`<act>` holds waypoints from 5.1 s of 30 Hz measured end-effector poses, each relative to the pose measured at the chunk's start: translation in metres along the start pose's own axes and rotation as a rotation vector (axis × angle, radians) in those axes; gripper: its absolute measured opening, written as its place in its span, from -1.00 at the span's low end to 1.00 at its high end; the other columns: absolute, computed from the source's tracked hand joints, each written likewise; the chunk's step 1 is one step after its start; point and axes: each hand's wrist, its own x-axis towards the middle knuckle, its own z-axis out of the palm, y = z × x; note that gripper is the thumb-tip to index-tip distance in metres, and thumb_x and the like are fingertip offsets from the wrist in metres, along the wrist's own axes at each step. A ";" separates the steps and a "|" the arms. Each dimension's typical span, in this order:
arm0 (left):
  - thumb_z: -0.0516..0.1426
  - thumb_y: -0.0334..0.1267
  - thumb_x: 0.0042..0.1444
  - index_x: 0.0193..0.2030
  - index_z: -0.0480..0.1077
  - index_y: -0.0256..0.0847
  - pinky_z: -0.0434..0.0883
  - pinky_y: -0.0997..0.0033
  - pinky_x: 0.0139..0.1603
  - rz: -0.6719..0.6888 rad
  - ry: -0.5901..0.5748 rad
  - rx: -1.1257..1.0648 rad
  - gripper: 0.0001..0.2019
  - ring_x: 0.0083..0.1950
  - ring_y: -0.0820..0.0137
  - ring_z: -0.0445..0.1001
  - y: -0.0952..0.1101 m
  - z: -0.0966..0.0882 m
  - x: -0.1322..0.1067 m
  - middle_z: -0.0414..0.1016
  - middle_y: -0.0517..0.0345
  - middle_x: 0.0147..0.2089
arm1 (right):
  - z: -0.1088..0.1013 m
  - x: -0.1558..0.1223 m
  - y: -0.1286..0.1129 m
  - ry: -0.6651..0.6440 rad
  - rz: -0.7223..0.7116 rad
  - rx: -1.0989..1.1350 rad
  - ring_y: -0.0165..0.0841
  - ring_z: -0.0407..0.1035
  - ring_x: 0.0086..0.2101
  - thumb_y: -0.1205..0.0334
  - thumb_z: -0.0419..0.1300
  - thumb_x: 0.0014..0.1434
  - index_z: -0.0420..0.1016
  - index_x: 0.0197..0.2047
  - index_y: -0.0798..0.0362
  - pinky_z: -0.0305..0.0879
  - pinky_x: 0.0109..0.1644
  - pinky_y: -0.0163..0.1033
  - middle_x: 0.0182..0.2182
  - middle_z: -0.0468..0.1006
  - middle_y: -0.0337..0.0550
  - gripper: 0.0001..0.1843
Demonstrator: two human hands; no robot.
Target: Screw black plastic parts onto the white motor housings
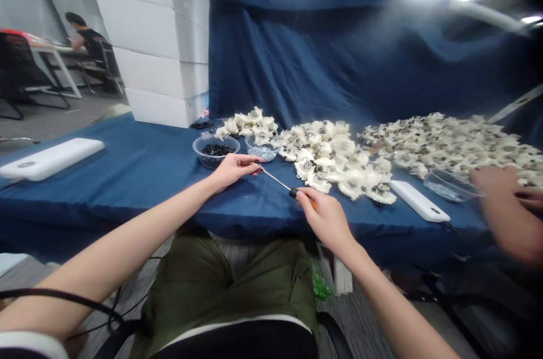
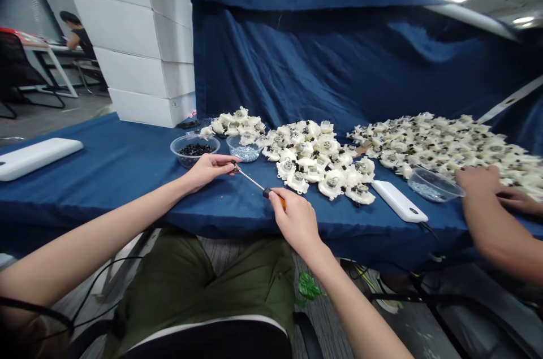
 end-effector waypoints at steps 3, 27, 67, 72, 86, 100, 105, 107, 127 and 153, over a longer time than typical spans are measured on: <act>0.41 -0.07 0.00 0.02 0.60 -0.28 0.57 0.41 0.00 0.015 -0.025 -0.003 -0.53 -0.20 0.40 0.63 0.001 0.002 -0.001 0.71 -0.03 -0.13 | 0.000 0.003 0.000 -0.272 0.153 0.394 -0.40 0.39 -0.57 -0.15 -0.03 0.38 0.48 0.03 -0.03 0.31 -0.44 -0.29 -0.43 0.59 -0.19 -0.55; 0.48 -0.03 -0.15 0.01 0.63 -0.27 0.55 0.29 0.00 0.151 0.129 0.130 -0.42 -0.16 0.25 0.62 0.001 0.000 -0.004 0.69 -0.01 -0.19 | 0.055 0.087 -0.034 -0.027 -0.255 0.607 -0.50 0.15 -0.54 -0.04 0.34 0.11 0.56 -0.12 0.04 0.15 -0.40 -0.33 -0.57 0.29 -0.36 -0.63; 0.26 -0.10 0.22 -0.12 0.53 -0.28 0.51 0.16 0.10 -0.359 0.113 1.068 -0.74 -0.03 0.33 0.57 0.055 -0.133 0.123 0.61 0.07 -0.07 | 0.062 0.080 -0.032 0.391 -0.327 0.395 -0.36 0.46 -0.29 0.14 0.18 0.20 0.56 -0.11 -0.03 0.32 -0.15 -0.29 -0.30 0.57 -0.21 -0.78; 0.22 -0.11 0.27 0.01 0.48 -0.28 0.58 0.20 0.00 -0.530 0.100 1.070 -0.70 -0.07 0.35 0.56 0.042 -0.132 0.137 0.57 0.04 -0.02 | 0.062 0.079 -0.032 0.361 -0.331 0.388 -0.34 0.47 -0.28 0.14 0.18 0.21 0.56 -0.11 -0.03 0.34 -0.14 -0.28 -0.30 0.58 -0.19 -0.78; 0.27 -0.16 0.22 -0.14 0.52 -0.31 0.58 0.29 -0.07 -0.345 0.319 0.773 -0.77 -0.15 0.38 0.58 0.049 -0.142 0.128 0.60 0.09 -0.12 | 0.063 0.080 -0.032 0.363 -0.327 0.392 -0.36 0.48 -0.27 0.16 0.20 0.20 0.57 -0.13 -0.03 0.33 -0.14 -0.30 -0.31 0.59 -0.23 -0.80; 0.34 -0.14 0.09 0.10 0.56 -0.28 0.62 0.27 0.00 0.101 0.193 0.130 -0.55 0.13 0.19 0.55 0.131 -0.059 0.026 0.56 -0.15 0.18 | 0.061 0.080 -0.031 0.449 -0.280 0.477 -0.31 0.53 -0.22 0.14 0.16 0.25 0.51 -0.15 -0.03 0.39 -0.08 -0.24 -0.26 0.63 -0.20 -0.84; 0.42 -0.12 -0.01 0.15 0.54 -0.13 0.55 0.33 0.13 -0.091 0.165 0.042 -0.46 0.17 0.23 0.55 0.093 -0.015 -0.035 0.58 -0.02 0.18 | 0.066 0.082 -0.028 0.435 -0.263 0.524 -0.30 0.59 -0.19 0.15 0.17 0.25 0.46 -0.11 -0.04 0.46 -0.05 -0.25 -0.24 0.67 -0.20 -0.84; 0.44 -0.10 -0.04 0.16 0.54 -0.09 0.53 0.25 0.17 -0.136 0.160 0.088 -0.43 0.15 0.20 0.57 0.071 -0.007 -0.043 0.61 0.00 0.14 | 0.066 0.082 -0.027 0.411 -0.270 0.516 -0.29 0.59 -0.19 0.15 0.19 0.23 0.47 -0.12 -0.04 0.47 -0.04 -0.23 -0.24 0.67 -0.18 -0.84; 0.30 -0.04 0.16 0.18 0.43 -0.12 0.39 0.23 0.31 -0.078 -0.090 0.124 -0.52 0.24 0.20 0.49 0.015 -0.020 -0.042 0.53 0.03 0.23 | 0.070 0.081 -0.027 0.100 -0.385 0.321 -0.27 0.60 -0.13 0.06 0.20 0.30 0.56 0.00 -0.11 0.46 -0.05 -0.25 -0.16 0.70 -0.24 -0.75; 0.43 -0.17 -0.03 0.29 0.34 -0.04 0.41 0.25 0.27 -0.136 -0.129 0.121 -0.28 0.23 0.24 0.48 0.020 -0.015 -0.049 0.46 0.04 0.26 | 0.070 0.083 -0.026 0.186 -0.422 0.284 -0.24 0.53 -0.08 0.13 0.17 0.31 0.60 -0.05 -0.07 0.40 0.03 -0.18 -0.09 0.66 -0.18 -0.78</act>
